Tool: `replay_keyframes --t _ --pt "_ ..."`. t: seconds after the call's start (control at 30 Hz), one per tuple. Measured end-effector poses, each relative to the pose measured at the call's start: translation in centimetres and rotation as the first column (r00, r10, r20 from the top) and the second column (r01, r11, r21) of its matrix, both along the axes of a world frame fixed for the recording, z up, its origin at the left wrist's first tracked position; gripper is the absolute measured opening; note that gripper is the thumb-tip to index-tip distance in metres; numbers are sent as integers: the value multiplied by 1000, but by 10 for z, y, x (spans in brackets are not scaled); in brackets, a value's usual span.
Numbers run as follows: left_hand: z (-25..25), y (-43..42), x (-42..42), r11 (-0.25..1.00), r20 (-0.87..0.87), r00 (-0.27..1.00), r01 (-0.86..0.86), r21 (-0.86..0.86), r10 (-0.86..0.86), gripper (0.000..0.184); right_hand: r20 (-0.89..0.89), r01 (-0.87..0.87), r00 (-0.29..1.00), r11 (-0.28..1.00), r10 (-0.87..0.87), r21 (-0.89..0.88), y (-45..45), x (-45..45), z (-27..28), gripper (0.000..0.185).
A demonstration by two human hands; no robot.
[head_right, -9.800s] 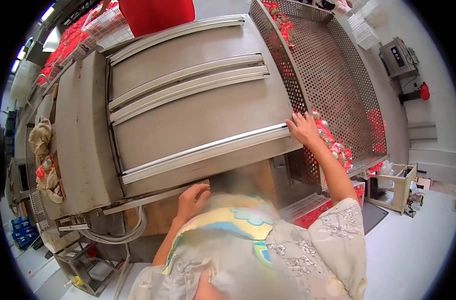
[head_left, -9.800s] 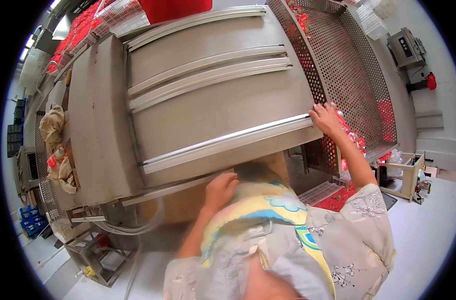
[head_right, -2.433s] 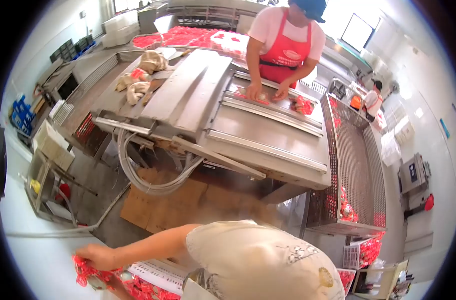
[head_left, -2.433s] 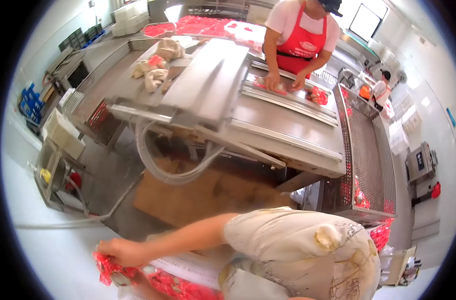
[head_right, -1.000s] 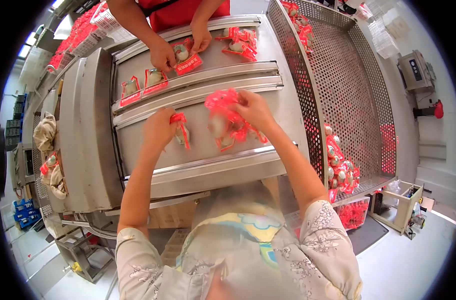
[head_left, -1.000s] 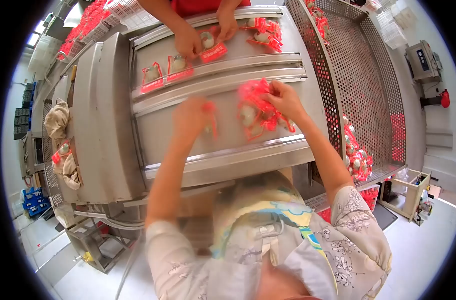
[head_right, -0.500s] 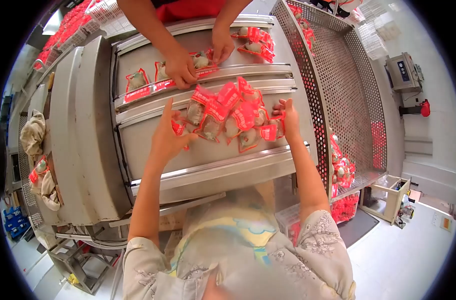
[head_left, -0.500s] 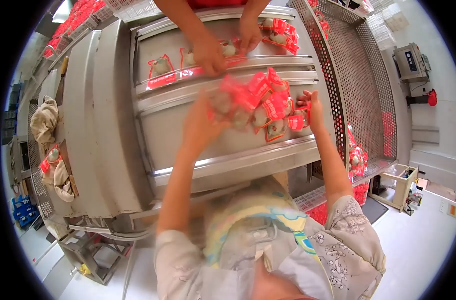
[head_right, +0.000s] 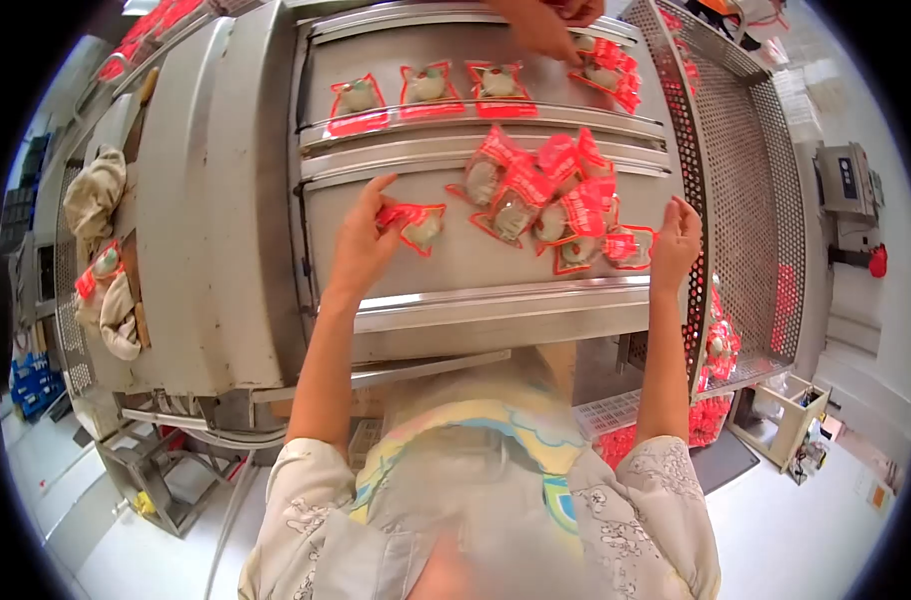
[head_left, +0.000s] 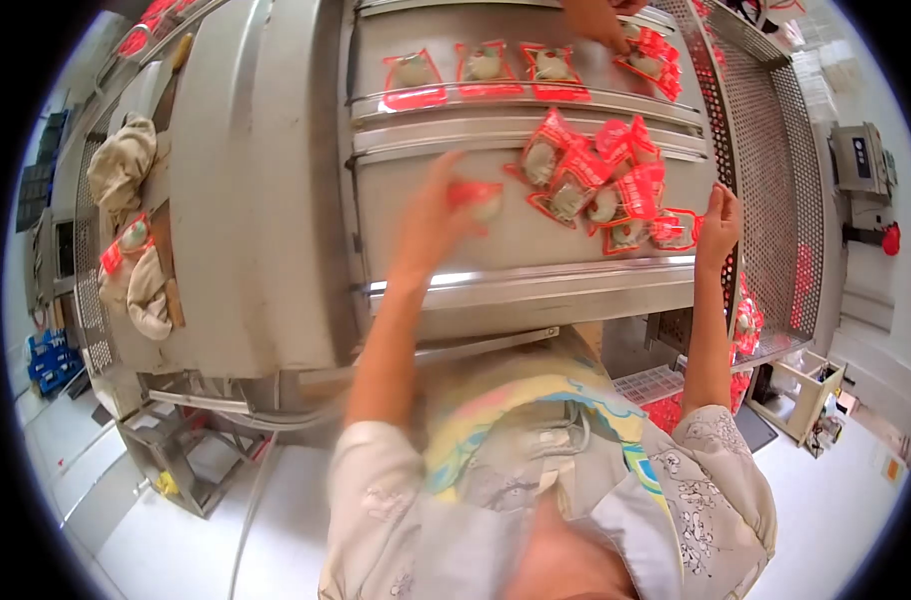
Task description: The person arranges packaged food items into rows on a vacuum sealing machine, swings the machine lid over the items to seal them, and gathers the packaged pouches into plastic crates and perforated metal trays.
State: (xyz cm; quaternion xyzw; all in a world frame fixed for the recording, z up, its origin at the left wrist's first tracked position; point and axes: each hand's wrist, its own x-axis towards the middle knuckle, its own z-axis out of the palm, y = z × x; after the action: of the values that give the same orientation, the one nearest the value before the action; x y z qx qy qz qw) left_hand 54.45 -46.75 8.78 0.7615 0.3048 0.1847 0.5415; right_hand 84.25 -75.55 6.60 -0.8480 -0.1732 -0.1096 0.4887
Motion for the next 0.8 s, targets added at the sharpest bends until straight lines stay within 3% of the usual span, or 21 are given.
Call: replay_keyframes --t 0.1,0.17,0.23,0.3,0.33,0.37,0.4,0.47,0.57,0.6,0.7,0.8 --pt "16 3 1 988 70 998 5 -153 6 49 358 -241 881 945 308 -220 61 -51 23 21" --pt "2 8 1 984 145 989 35 -173 -10 49 246 -473 828 863 505 -180 104 -91 26 26" --pt "1 13 1 956 169 985 92 -278 -45 49 -100 -674 734 738 672 11 135 -125 16 28" --pt "0 16 2 920 231 972 132 -369 -47 48 98 -726 675 682 731 -91 167 -148 0 25" --pt "-5 16 3 900 277 960 146 -412 -28 48 -29 -765 643 641 765 -57 175 -153 -5 23" --pt "-10 15 3 876 319 948 161 -454 -9 48 -155 -799 596 601 788 -16 182 -157 -9 21" --pt "-15 10 7 901 330 936 31 -432 126 45 -275 -828 532 561 801 32 185 -159 -14 19" --pt "-31 -6 14 887 356 850 -237 -397 387 39 -373 -764 573 640 730 80 187 -160 -27 16" --pt "-71 -12 3 899 150 956 -174 -403 253 29 -473 -669 575 716 668 197 191 -163 -36 16" --pt "-69 -16 4 874 158 946 -186 -449 282 22 -499 -635 566 733 656 244 193 -164 -39 17" --pt "-91 -18 3 881 14 920 -370 -293 391 23 -512 -626 541 726 667 284 200 -170 -52 21" --pt "-113 -16 3 837 -28 842 -538 -94 538 27 -568 -683 592 730 571 22 210 -173 -37 25"
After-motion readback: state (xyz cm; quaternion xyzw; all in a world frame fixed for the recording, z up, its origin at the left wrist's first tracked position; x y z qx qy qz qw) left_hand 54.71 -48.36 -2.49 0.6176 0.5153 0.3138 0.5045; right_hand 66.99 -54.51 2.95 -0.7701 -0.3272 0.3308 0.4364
